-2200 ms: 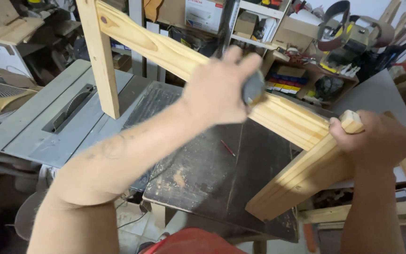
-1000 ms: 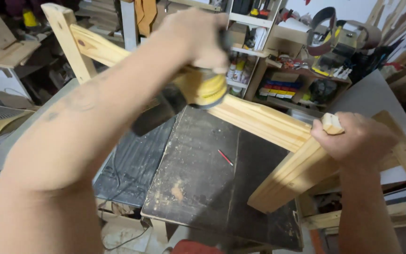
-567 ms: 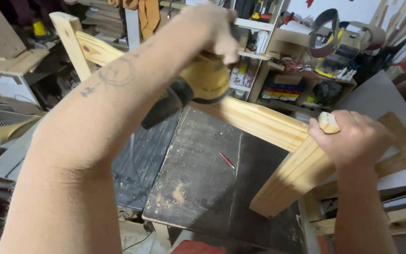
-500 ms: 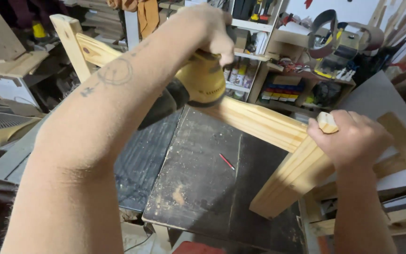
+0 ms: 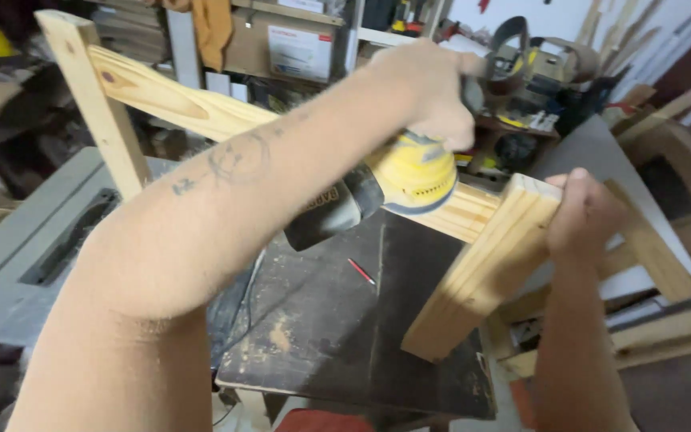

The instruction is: Sanding a wooden frame using an orbital sander to smooth the surface and edges.

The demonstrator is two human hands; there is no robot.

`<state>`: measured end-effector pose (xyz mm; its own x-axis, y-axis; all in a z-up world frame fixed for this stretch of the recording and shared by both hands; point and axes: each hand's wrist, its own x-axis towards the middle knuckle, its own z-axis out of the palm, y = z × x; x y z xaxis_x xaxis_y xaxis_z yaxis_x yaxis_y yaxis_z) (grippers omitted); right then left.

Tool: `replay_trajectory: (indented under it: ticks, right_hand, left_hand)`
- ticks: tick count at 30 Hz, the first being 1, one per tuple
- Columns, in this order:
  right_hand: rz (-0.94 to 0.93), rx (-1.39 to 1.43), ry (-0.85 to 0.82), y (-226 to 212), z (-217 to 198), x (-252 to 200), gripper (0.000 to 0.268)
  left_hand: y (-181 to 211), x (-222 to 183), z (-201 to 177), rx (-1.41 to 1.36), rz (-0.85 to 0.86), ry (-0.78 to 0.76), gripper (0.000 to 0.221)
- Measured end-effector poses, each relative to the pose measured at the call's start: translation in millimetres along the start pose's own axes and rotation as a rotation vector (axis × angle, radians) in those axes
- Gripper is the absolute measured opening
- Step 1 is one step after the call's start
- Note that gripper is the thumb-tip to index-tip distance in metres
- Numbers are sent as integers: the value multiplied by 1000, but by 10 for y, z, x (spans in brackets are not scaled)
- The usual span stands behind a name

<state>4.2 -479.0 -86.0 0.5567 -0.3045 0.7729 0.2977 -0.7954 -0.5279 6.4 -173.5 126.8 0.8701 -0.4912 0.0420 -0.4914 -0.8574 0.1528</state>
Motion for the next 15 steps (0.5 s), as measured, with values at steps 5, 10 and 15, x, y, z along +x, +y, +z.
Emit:
replay_trajectory:
  ticks: [5,10,15]
  right_hand:
    - [-60,5,112,-188,-15,-81,44]
    - [-122,-67,158,-168,-25,-148,44]
    - [-134,-85,181,-142,14,-123,43]
  left_hand:
    - [409,232,181,99,135,103,83]
    - [244,207,60,112,76,64,106]
    - [367,-77,-44,17,24,-58,91]
